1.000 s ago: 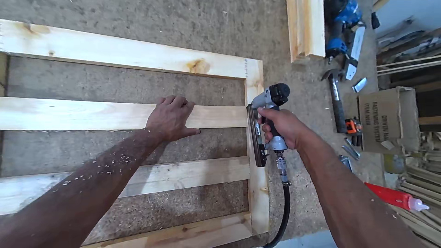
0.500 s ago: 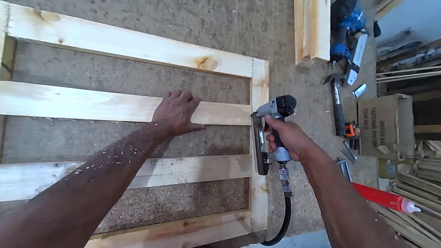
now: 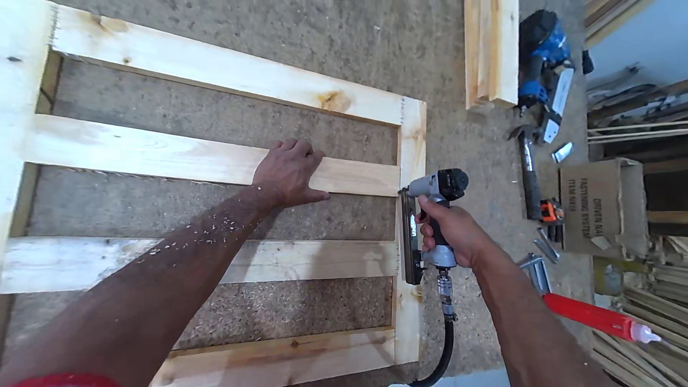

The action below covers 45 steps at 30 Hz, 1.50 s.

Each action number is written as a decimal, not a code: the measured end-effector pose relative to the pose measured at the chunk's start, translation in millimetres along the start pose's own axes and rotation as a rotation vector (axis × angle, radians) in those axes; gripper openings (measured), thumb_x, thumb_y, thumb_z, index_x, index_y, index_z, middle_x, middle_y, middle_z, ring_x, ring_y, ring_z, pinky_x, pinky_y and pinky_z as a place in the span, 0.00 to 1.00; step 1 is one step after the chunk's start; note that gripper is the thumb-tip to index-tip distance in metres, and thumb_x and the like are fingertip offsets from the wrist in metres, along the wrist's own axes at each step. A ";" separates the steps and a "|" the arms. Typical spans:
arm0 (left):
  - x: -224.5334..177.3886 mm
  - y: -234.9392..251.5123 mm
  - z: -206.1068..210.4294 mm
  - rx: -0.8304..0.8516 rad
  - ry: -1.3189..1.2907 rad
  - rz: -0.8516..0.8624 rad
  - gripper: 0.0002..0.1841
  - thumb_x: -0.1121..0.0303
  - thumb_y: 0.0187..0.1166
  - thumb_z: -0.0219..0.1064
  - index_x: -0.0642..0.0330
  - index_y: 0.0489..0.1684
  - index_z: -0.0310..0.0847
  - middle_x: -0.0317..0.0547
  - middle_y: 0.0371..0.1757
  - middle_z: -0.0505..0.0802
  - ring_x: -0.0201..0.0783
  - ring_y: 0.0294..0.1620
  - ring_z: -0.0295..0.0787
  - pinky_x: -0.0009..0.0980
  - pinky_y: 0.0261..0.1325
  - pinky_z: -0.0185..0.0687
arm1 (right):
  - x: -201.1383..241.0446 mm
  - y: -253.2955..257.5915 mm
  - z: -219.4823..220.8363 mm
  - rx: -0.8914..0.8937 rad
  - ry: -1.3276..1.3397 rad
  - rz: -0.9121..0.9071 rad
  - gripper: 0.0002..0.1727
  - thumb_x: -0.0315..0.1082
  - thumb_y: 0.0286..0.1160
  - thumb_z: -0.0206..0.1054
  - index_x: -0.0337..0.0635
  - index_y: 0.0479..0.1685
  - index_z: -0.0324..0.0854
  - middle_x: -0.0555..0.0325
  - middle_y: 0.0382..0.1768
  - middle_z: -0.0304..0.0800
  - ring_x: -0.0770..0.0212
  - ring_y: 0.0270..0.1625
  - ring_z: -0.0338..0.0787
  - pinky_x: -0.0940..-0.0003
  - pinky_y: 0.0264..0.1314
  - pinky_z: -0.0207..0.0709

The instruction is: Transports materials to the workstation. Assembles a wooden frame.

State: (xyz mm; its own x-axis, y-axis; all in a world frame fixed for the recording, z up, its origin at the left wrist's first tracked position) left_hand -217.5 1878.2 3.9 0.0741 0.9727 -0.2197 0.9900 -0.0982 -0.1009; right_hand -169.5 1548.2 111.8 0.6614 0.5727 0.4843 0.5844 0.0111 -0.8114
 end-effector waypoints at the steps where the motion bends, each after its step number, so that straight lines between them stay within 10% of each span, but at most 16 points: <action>1: 0.0 0.2 -0.2 -0.011 -0.003 0.002 0.54 0.13 0.51 0.58 0.42 0.74 0.79 0.46 0.61 0.86 0.52 0.65 0.81 0.54 0.64 0.75 | -0.2 0.2 -0.5 0.006 -0.003 -0.002 0.32 0.66 0.82 0.58 0.41 0.41 0.80 0.61 0.15 0.71 0.64 0.13 0.75 0.62 0.21 0.84; 7: -4.5 -6.3 2.0 -0.030 -0.055 -0.041 0.54 0.13 0.50 0.60 0.41 0.77 0.77 0.44 0.66 0.85 0.51 0.70 0.79 0.56 0.69 0.73 | -1.1 -2.3 -1.5 -0.013 -0.073 -0.030 0.31 0.66 0.83 0.58 0.42 0.39 0.80 0.61 0.16 0.72 0.63 0.14 0.75 0.61 0.21 0.84; 10: 0.9 -35.2 -15.0 -0.062 -0.248 -0.111 0.52 0.20 0.63 0.63 0.46 0.87 0.70 0.50 0.83 0.78 0.56 0.87 0.64 0.66 0.89 0.48 | 2.1 -18.5 2.8 -0.068 -0.136 -0.096 0.32 0.66 0.83 0.56 0.43 0.47 0.83 0.61 0.17 0.75 0.64 0.15 0.76 0.63 0.20 0.81; 16: 173.7 -198.1 -64.0 -0.371 -0.328 -0.670 0.27 0.49 0.82 0.66 0.54 0.74 0.82 0.53 0.80 0.81 0.54 0.88 0.66 0.54 0.90 0.59 | 44.3 -104.7 115.5 0.403 0.118 -0.111 0.35 0.61 0.93 0.34 0.45 0.53 0.82 0.65 0.15 0.77 0.62 0.16 0.83 0.55 0.29 0.91; 22: 329.6 -291.0 -61.5 -0.178 -0.262 -0.987 0.60 0.17 0.57 0.64 0.52 0.89 0.63 0.61 0.92 0.60 0.67 0.94 0.45 0.72 0.87 0.46 | 142.8 -171.8 336.0 0.535 0.184 -0.168 0.37 0.67 0.88 0.42 0.43 0.50 0.83 0.60 0.16 0.74 0.63 0.16 0.79 0.59 0.27 0.88; 30: 342.3 -289.0 -39.6 -0.120 -0.307 -0.924 0.59 0.12 0.57 0.51 0.40 0.92 0.60 0.42 0.98 0.51 0.63 0.97 0.29 0.78 0.87 0.22 | 208.8 -113.4 542.0 0.321 -0.026 -0.093 0.36 0.72 0.79 0.56 0.43 0.42 0.78 0.61 0.17 0.72 0.62 0.15 0.77 0.59 0.22 0.84; 45: 344.4 -294.0 -39.5 -0.124 -0.420 -0.853 0.49 0.22 0.70 0.52 0.41 0.92 0.61 0.39 0.98 0.51 0.61 0.97 0.29 0.79 0.86 0.21 | 202.0 -121.3 580.3 0.182 -0.075 -0.027 0.35 0.70 0.81 0.55 0.42 0.45 0.78 0.59 0.18 0.74 0.62 0.15 0.78 0.59 0.23 0.86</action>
Point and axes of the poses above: each hand's wrist, its own y-axis towards the middle knuckle, its own z-axis out of the palm, x = y × z, the point moved 3 cm from there along y, towards the middle knuckle
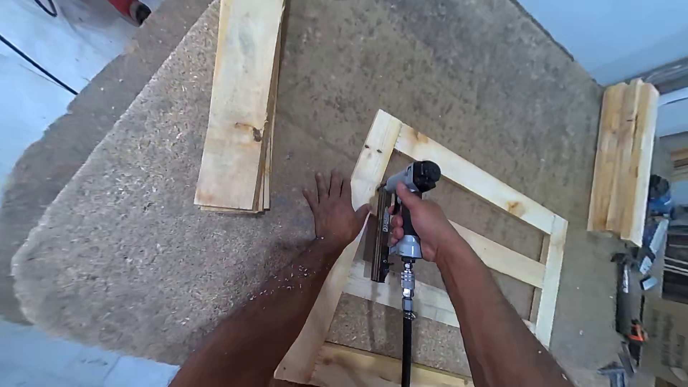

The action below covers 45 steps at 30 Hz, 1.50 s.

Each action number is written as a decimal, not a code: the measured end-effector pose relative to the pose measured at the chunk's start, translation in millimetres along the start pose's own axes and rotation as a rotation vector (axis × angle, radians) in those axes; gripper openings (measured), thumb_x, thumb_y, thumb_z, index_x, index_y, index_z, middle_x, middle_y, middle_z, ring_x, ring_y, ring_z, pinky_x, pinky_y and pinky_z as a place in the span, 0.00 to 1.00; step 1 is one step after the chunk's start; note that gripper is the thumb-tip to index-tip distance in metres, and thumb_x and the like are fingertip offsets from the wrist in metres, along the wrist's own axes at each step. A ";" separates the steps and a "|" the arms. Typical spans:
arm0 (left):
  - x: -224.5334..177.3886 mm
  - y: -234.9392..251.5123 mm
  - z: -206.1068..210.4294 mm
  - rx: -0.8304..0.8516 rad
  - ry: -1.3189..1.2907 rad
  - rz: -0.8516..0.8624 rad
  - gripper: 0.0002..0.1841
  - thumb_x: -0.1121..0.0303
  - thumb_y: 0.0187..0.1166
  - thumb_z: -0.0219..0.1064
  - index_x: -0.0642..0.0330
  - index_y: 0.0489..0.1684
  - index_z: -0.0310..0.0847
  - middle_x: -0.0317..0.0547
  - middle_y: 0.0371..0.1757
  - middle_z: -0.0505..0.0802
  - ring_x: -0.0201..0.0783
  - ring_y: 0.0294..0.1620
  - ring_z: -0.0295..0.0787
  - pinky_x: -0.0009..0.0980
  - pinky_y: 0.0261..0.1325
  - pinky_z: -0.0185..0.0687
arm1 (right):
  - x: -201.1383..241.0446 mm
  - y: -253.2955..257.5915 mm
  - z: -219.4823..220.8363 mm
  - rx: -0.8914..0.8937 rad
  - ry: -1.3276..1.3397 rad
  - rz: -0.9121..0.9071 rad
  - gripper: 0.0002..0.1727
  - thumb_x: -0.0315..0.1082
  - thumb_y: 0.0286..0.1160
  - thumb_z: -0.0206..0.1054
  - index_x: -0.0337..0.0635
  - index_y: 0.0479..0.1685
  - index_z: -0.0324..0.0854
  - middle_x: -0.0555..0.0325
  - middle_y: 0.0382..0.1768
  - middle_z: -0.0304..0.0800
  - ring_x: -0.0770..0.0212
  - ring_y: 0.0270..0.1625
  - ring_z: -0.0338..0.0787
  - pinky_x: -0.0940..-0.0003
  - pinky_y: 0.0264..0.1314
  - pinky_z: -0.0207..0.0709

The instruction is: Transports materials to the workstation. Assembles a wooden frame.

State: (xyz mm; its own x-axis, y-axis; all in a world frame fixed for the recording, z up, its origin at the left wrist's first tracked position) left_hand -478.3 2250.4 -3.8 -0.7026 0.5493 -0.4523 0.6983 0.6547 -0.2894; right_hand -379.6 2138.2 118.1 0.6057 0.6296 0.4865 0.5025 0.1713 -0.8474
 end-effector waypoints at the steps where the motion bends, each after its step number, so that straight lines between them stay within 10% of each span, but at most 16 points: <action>1: 0.8 -0.8 0.2 -0.001 -0.007 0.014 0.45 0.26 0.76 0.49 0.41 0.92 0.61 0.36 0.98 0.51 0.60 0.98 0.28 0.79 0.86 0.20 | -2.3 -1.9 1.2 0.003 -0.004 -0.003 0.36 0.70 0.81 0.54 0.41 0.47 0.78 0.59 0.18 0.74 0.62 0.15 0.78 0.58 0.23 0.86; 8: 1.6 -1.8 0.1 -0.023 -0.017 0.036 0.31 0.47 0.90 0.40 0.41 0.91 0.63 0.33 0.97 0.54 0.58 0.98 0.30 0.77 0.87 0.22 | -18.3 -10.8 12.0 -0.053 0.008 -0.024 0.36 0.70 0.81 0.56 0.40 0.46 0.79 0.58 0.18 0.76 0.60 0.16 0.80 0.59 0.22 0.85; 27: 5.6 0.2 -0.7 -0.100 -0.106 0.037 0.26 0.55 0.91 0.44 0.36 0.86 0.71 0.31 0.94 0.63 0.54 0.98 0.36 0.75 0.88 0.21 | -49.1 -33.2 16.0 -0.033 -0.052 -0.068 0.35 0.69 0.80 0.57 0.40 0.42 0.80 0.57 0.17 0.78 0.60 0.16 0.82 0.59 0.23 0.87; 32: 1.9 -1.8 1.0 0.005 0.043 0.150 0.43 0.35 0.85 0.45 0.55 0.94 0.54 0.48 0.97 0.52 0.62 0.97 0.31 0.76 0.88 0.23 | -130.2 -90.7 9.8 0.040 -0.034 -0.074 0.34 0.65 0.83 0.58 0.40 0.56 0.84 0.55 0.16 0.79 0.59 0.16 0.81 0.62 0.22 0.83; 35: 5.3 2.5 -1.5 0.104 0.121 0.312 0.73 0.13 0.54 0.57 0.60 0.97 0.37 0.59 0.97 0.44 0.61 0.98 0.26 0.69 0.92 0.19 | -166.9 -94.7 21.5 -0.019 -0.002 -0.100 0.27 0.57 0.83 0.63 0.38 0.38 0.83 0.52 0.15 0.81 0.57 0.15 0.83 0.63 0.22 0.83; 38: 7.4 8.1 -2.7 0.167 0.148 0.406 0.76 0.10 0.41 0.61 0.46 0.98 0.38 0.56 0.98 0.43 0.61 0.97 0.26 0.71 0.91 0.17 | -177.3 -89.7 33.6 -0.040 0.066 -0.107 0.26 0.57 0.81 0.64 0.40 0.36 0.83 0.51 0.15 0.80 0.57 0.16 0.83 0.63 0.23 0.83; 45: 5.1 8.9 -1.3 0.142 0.169 0.403 0.68 0.13 0.52 0.56 0.46 0.98 0.43 0.57 0.97 0.47 0.61 0.97 0.30 0.72 0.90 0.20 | -173.9 -92.8 50.2 -0.075 0.108 -0.084 0.27 0.59 0.80 0.65 0.41 0.36 0.84 0.52 0.14 0.80 0.57 0.15 0.83 0.63 0.23 0.84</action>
Point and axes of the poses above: each hand's wrist, its own y-axis towards the middle knuckle, its own z-axis out of the palm, x = y × z, the point moved 3 cm from there along y, towards the middle knuckle
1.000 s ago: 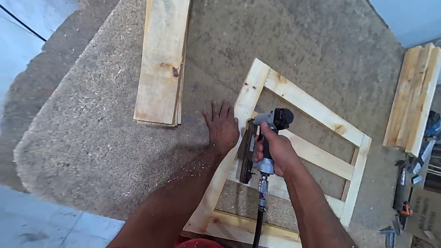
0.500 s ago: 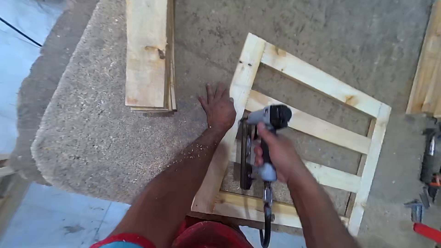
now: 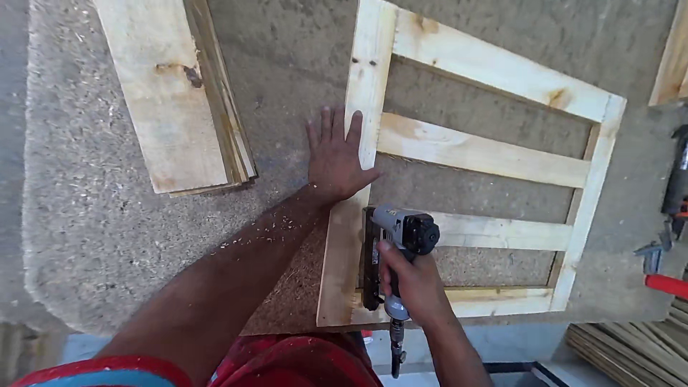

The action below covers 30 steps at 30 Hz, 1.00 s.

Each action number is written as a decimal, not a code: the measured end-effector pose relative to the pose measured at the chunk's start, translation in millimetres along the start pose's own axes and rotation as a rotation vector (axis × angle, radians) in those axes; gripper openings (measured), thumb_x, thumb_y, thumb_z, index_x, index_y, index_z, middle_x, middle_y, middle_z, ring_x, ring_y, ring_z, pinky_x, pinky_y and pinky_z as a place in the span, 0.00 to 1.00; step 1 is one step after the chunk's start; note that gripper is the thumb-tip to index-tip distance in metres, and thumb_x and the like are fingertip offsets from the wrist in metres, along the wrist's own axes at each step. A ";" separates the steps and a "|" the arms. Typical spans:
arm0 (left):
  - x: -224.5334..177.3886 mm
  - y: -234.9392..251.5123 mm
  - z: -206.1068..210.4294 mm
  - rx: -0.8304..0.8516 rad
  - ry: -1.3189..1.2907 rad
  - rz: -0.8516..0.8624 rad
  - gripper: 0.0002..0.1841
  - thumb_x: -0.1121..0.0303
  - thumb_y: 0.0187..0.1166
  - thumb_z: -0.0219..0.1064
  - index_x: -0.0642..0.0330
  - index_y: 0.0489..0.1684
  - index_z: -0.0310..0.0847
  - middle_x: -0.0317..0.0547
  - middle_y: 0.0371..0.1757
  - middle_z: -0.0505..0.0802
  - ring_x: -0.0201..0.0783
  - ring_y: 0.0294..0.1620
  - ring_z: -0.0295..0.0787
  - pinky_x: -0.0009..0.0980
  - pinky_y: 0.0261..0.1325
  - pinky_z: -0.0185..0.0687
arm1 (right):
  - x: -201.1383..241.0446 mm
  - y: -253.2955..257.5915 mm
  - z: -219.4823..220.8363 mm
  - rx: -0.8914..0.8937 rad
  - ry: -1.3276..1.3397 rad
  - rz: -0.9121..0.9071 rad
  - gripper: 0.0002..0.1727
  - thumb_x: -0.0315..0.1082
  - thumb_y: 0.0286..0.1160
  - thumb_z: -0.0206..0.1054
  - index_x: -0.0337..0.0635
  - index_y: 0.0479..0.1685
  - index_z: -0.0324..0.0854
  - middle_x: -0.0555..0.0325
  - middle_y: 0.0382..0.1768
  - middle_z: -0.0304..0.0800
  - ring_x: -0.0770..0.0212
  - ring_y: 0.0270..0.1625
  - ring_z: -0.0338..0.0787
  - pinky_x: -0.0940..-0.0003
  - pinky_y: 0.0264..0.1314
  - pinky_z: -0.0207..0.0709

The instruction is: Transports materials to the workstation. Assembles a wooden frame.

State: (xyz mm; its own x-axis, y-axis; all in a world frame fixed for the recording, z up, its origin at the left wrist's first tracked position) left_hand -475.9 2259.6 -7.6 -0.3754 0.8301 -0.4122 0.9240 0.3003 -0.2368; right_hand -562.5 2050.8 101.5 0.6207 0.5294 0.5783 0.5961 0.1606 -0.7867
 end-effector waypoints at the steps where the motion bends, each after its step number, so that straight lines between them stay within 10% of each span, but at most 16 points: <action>1: 0.0 -0.2 0.3 0.002 0.001 -0.001 0.68 0.13 0.52 0.56 0.46 0.98 0.43 0.56 0.97 0.47 0.61 0.97 0.30 0.72 0.90 0.20 | 0.3 -1.3 2.4 -0.011 -0.004 0.000 0.27 0.60 0.80 0.65 0.41 0.35 0.84 0.51 0.14 0.80 0.56 0.15 0.83 0.63 0.22 0.84; 30: 0.1 1.9 1.6 -0.049 0.015 0.007 0.65 0.16 0.53 0.59 0.44 0.97 0.45 0.54 0.97 0.51 0.58 0.98 0.32 0.72 0.90 0.19 | -50.5 -40.3 14.4 -0.035 -0.089 0.067 0.26 0.64 0.72 0.69 0.48 0.36 0.86 0.59 0.17 0.83 0.59 0.17 0.84 0.61 0.22 0.84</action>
State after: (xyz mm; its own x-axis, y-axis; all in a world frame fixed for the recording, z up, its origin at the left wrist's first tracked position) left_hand -474.3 2259.5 -9.5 -0.3682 0.8393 -0.4001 0.9292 0.3170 -0.1900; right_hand -625.3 2029.6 100.9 0.6131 0.6098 0.5023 0.5732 0.0942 -0.8140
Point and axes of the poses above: each hand's wrist, its own y-axis towards the middle knuckle, its own z-axis out of the palm, x = y × z, the point moved 3 cm from there along y, towards the middle knuckle
